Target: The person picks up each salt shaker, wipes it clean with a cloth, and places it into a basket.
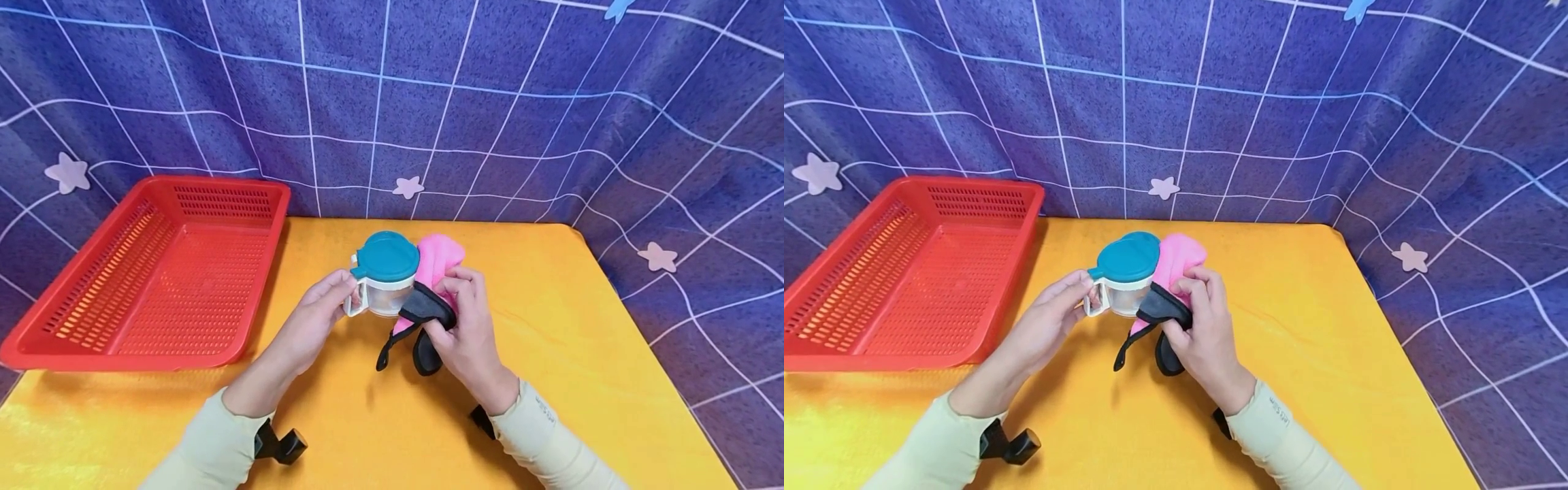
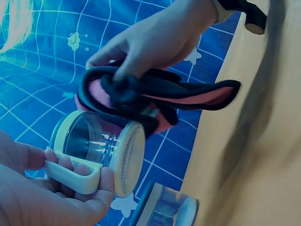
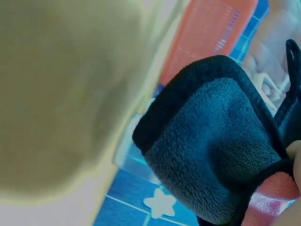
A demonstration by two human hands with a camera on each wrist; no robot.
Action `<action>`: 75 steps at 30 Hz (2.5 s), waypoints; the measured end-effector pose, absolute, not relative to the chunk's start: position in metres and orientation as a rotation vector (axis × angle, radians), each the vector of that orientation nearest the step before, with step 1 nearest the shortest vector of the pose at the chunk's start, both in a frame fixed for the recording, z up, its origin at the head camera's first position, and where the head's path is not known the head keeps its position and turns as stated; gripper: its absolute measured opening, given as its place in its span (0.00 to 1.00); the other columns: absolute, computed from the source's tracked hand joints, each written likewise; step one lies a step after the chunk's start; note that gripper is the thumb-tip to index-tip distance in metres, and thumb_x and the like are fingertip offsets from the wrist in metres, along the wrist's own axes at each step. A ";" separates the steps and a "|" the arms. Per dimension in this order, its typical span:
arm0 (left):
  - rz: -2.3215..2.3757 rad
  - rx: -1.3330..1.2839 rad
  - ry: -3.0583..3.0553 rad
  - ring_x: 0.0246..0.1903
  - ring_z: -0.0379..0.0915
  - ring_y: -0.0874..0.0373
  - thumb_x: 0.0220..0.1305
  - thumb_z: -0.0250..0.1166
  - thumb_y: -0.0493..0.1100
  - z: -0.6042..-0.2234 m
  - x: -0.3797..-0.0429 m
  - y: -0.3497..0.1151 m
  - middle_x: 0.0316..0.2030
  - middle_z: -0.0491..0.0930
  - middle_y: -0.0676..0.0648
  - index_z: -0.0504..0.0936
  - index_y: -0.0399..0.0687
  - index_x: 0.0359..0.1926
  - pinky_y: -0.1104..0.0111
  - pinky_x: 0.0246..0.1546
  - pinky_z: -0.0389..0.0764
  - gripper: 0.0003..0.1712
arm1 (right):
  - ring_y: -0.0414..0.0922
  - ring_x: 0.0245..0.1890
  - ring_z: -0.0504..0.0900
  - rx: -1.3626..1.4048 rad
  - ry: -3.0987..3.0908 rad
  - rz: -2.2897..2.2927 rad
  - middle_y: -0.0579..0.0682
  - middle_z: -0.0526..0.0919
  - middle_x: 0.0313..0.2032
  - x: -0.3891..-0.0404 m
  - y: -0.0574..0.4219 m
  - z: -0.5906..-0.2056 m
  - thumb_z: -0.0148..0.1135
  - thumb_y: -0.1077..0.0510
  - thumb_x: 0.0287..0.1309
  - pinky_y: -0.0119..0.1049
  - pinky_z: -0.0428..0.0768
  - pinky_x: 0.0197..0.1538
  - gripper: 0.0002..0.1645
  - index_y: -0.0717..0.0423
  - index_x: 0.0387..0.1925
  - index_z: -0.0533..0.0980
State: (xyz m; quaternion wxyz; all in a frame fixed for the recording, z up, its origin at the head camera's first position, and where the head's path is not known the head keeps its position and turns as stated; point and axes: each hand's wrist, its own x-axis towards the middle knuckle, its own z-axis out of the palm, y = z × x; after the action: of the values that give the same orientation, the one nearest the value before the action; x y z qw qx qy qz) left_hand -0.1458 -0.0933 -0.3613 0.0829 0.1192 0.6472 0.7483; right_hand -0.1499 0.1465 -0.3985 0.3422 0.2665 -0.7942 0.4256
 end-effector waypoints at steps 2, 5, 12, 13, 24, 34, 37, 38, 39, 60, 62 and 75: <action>2.220 0.360 1.945 0.44 0.66 0.51 0.82 0.45 0.40 -0.361 -0.146 -0.092 0.36 0.66 0.44 0.68 0.38 0.36 0.61 0.53 0.68 0.14 | 0.57 0.56 0.75 0.698 -2.033 1.109 0.63 0.72 0.54 -0.151 0.147 -0.392 0.69 0.66 0.52 0.35 0.72 0.63 0.19 0.62 0.45 0.73; 2.200 0.363 1.953 0.45 0.66 0.50 0.82 0.44 0.40 -0.361 -0.146 -0.091 0.37 0.65 0.44 0.68 0.37 0.38 0.59 0.55 0.67 0.14 | 0.58 0.57 0.74 0.723 -1.997 1.083 0.65 0.72 0.54 -0.153 0.147 -0.383 0.67 0.65 0.53 0.37 0.72 0.63 0.18 0.64 0.45 0.73; 2.188 0.369 1.954 0.48 0.65 0.49 0.82 0.43 0.41 -0.360 -0.148 -0.091 0.38 0.64 0.43 0.68 0.37 0.37 0.57 0.56 0.66 0.15 | 0.59 0.54 0.76 0.788 -1.971 0.948 0.65 0.73 0.54 -0.154 0.145 -0.372 0.63 0.66 0.49 0.39 0.74 0.58 0.18 0.61 0.45 0.76; 2.196 0.363 1.949 0.47 0.65 0.49 0.82 0.43 0.41 -0.360 -0.148 -0.091 0.38 0.65 0.43 0.68 0.38 0.36 0.58 0.56 0.66 0.15 | 0.60 0.53 0.76 0.795 -1.965 0.924 0.65 0.73 0.54 -0.154 0.145 -0.372 0.63 0.66 0.49 0.41 0.75 0.57 0.18 0.61 0.45 0.76; 2.308 0.291 1.896 0.46 0.64 0.52 0.83 0.43 0.41 -0.351 -0.151 -0.092 0.37 0.64 0.44 0.67 0.40 0.33 0.63 0.51 0.68 0.17 | 0.61 0.50 0.74 0.885 -2.047 0.671 0.62 0.75 0.52 -0.145 0.141 -0.388 0.72 0.62 0.51 0.54 0.75 0.49 0.19 0.56 0.45 0.75; 2.307 0.266 1.892 0.48 0.64 0.52 0.83 0.43 0.43 -0.351 -0.150 -0.092 0.39 0.65 0.44 0.67 0.41 0.34 0.63 0.52 0.67 0.17 | 0.61 0.51 0.75 0.904 -2.073 0.659 0.62 0.75 0.51 -0.141 0.141 -0.402 0.75 0.63 0.50 0.54 0.79 0.49 0.22 0.56 0.45 0.75; 2.292 0.267 1.895 0.50 0.64 0.51 0.84 0.43 0.44 -0.351 -0.150 -0.092 0.42 0.66 0.43 0.68 0.40 0.36 0.62 0.55 0.66 0.17 | 0.61 0.51 0.75 0.898 -2.065 0.667 0.63 0.75 0.52 -0.142 0.141 -0.401 0.74 0.63 0.50 0.54 0.79 0.50 0.21 0.56 0.45 0.76; 2.289 0.271 1.892 0.51 0.64 0.51 0.84 0.43 0.45 -0.351 -0.150 -0.092 0.43 0.66 0.43 0.68 0.40 0.36 0.61 0.56 0.66 0.17 | 0.61 0.51 0.75 0.896 -2.061 0.669 0.63 0.75 0.52 -0.143 0.141 -0.400 0.74 0.63 0.50 0.54 0.79 0.50 0.21 0.56 0.45 0.76; 2.286 0.273 1.892 0.52 0.64 0.51 0.84 0.43 0.45 -0.351 -0.150 -0.091 0.43 0.67 0.43 0.68 0.40 0.37 0.61 0.57 0.65 0.17 | 0.62 0.51 0.74 0.890 -2.059 0.668 0.63 0.74 0.52 -0.143 0.141 -0.399 0.73 0.63 0.50 0.54 0.79 0.50 0.20 0.56 0.45 0.75; 2.151 0.311 1.995 0.44 0.67 0.51 0.84 0.44 0.45 -0.355 -0.152 -0.083 0.39 0.68 0.43 0.68 0.37 0.38 0.58 0.55 0.68 0.18 | 0.64 0.51 0.76 0.899 -1.964 0.593 0.61 0.79 0.52 -0.152 0.139 -0.364 0.71 0.61 0.55 0.55 0.78 0.53 0.14 0.54 0.45 0.80; 2.152 0.292 1.998 0.45 0.67 0.50 0.84 0.43 0.46 -0.355 -0.152 -0.083 0.40 0.68 0.42 0.67 0.38 0.36 0.58 0.56 0.68 0.18 | 0.64 0.51 0.77 0.912 -1.972 0.568 0.61 0.80 0.52 -0.151 0.138 -0.366 0.71 0.61 0.56 0.56 0.79 0.52 0.14 0.54 0.44 0.81; 2.250 0.210 1.945 0.44 0.67 0.54 0.83 0.44 0.45 -0.353 -0.155 -0.084 0.39 0.70 0.45 0.71 0.40 0.39 0.66 0.51 0.69 0.16 | 0.63 0.49 0.77 0.956 -2.030 0.426 0.58 0.79 0.52 -0.142 0.130 -0.396 0.73 0.58 0.58 0.55 0.80 0.51 0.14 0.50 0.46 0.81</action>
State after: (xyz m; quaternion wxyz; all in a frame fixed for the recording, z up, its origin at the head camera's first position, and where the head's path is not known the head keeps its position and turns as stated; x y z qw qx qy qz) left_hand -0.1553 -0.0843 -0.3529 0.0797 0.0701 0.6503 0.7522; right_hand -0.1418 0.1301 -0.3960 0.4158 0.3807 -0.8084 0.1695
